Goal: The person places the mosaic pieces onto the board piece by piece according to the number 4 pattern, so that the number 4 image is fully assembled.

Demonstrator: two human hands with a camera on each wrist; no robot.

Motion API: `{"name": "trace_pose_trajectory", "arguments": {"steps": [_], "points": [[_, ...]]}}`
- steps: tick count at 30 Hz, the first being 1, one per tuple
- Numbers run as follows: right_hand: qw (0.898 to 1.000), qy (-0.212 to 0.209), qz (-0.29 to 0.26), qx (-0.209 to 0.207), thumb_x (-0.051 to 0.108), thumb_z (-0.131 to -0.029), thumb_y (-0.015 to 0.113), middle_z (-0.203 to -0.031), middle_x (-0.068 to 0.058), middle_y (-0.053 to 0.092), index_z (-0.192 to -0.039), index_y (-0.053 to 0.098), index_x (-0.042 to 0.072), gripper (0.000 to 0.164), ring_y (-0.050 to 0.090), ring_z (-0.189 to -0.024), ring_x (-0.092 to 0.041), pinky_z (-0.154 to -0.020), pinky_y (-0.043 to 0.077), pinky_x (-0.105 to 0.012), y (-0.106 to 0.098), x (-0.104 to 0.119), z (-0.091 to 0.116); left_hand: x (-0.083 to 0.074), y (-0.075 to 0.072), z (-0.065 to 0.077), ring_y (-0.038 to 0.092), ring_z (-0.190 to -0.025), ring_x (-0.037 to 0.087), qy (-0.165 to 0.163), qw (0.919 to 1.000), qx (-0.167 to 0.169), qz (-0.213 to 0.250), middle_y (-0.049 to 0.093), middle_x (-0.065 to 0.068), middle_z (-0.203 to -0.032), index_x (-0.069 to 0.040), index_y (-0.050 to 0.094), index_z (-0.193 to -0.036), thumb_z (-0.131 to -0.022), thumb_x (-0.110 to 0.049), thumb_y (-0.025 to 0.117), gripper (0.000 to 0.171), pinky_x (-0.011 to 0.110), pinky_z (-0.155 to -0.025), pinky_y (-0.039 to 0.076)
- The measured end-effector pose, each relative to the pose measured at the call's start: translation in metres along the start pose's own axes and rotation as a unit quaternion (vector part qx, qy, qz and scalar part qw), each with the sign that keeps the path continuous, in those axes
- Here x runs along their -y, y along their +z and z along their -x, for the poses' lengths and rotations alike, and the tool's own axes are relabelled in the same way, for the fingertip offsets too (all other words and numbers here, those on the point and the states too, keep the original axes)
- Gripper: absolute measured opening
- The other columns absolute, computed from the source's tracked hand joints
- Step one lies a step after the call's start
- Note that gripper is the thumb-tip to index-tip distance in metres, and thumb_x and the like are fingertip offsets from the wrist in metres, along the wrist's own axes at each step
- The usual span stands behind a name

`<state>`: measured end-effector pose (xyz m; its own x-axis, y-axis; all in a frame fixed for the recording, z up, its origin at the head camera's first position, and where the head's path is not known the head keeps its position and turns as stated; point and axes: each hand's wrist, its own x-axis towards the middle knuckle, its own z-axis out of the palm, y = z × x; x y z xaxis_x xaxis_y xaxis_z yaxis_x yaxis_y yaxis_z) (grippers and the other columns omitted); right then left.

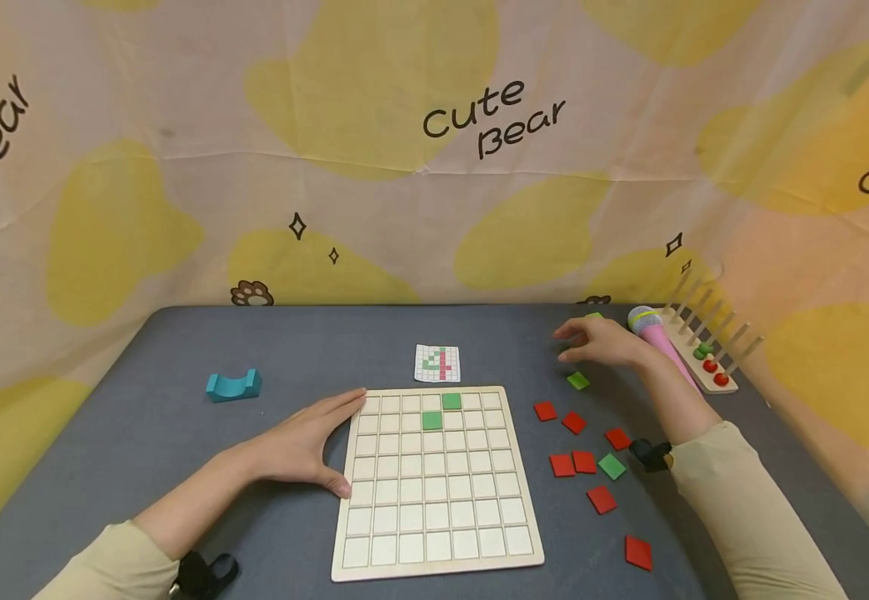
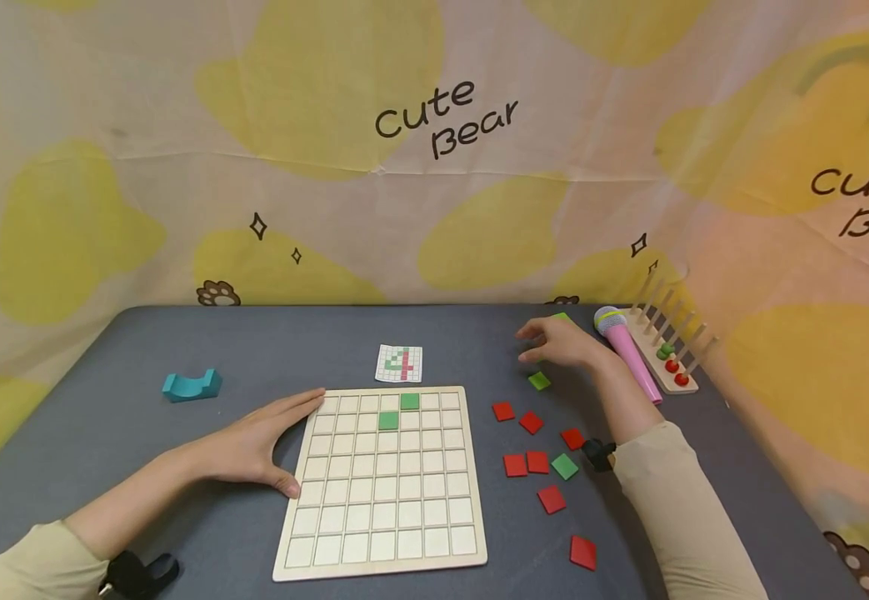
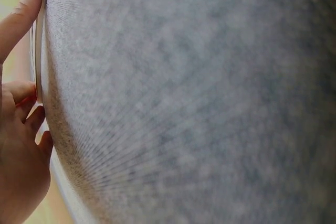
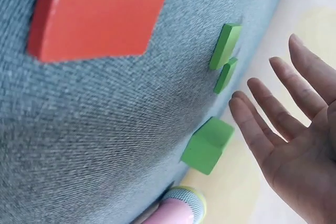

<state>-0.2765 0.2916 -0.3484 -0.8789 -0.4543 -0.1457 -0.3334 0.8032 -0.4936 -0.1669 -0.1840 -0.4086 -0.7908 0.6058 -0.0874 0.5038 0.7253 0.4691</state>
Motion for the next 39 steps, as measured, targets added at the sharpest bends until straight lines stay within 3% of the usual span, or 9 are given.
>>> {"name": "trace_pose_trajectory", "arguments": {"steps": [9,17,28,39], "points": [[1.0,-0.019,0.009,0.004,0.016,-0.09,0.07,-0.129,-0.026,0.064,-0.129,0.06,-0.005,0.046,0.058,-0.12,-0.046,-0.1,0.047,-0.056,0.005,-0.01,-0.001,-0.001,0.0,-0.001,0.031,-0.148,0.039,-0.001,1.0,0.001,0.0,0.024,0.01,-0.165,-0.006,0.028,-0.156,-0.061,-0.071,0.08,0.126,0.063,-0.112,0.033],[1.0,-0.004,0.009,0.005,0.01,-0.089,0.069,-0.128,-0.025,0.064,-0.126,0.063,-0.004,0.04,0.057,-0.123,-0.046,-0.103,0.045,-0.057,0.008,-0.015,0.001,0.0,0.001,-0.001,0.031,-0.149,0.039,0.001,1.0,0.003,-0.002,0.024,0.01,-0.166,-0.006,0.027,-0.156,-0.061,-0.072,0.079,0.127,0.062,-0.112,0.033],[0.999,-0.009,0.034,-0.017,-0.001,-0.081,0.072,-0.102,-0.017,0.072,-0.111,0.071,0.0,0.03,0.066,-0.093,-0.029,-0.077,0.051,-0.035,0.012,-0.019,-0.002,0.001,0.001,0.0,0.032,-0.148,0.039,0.003,1.0,-0.002,-0.007,0.024,0.01,-0.165,-0.006,0.028,-0.156,-0.061,-0.072,0.079,0.126,0.062,-0.112,0.034],[0.998,-0.034,0.051,-0.025,-0.003,-0.08,0.073,-0.098,-0.017,0.072,-0.103,0.071,-0.001,0.023,0.067,-0.091,-0.029,-0.081,0.055,-0.043,0.016,-0.017,-0.005,-0.001,0.001,0.0,0.033,-0.148,0.038,-0.002,1.0,0.0,-0.008,0.025,0.01,-0.165,-0.006,0.028,-0.156,-0.062,-0.071,0.08,0.126,0.062,-0.112,0.034]]}}
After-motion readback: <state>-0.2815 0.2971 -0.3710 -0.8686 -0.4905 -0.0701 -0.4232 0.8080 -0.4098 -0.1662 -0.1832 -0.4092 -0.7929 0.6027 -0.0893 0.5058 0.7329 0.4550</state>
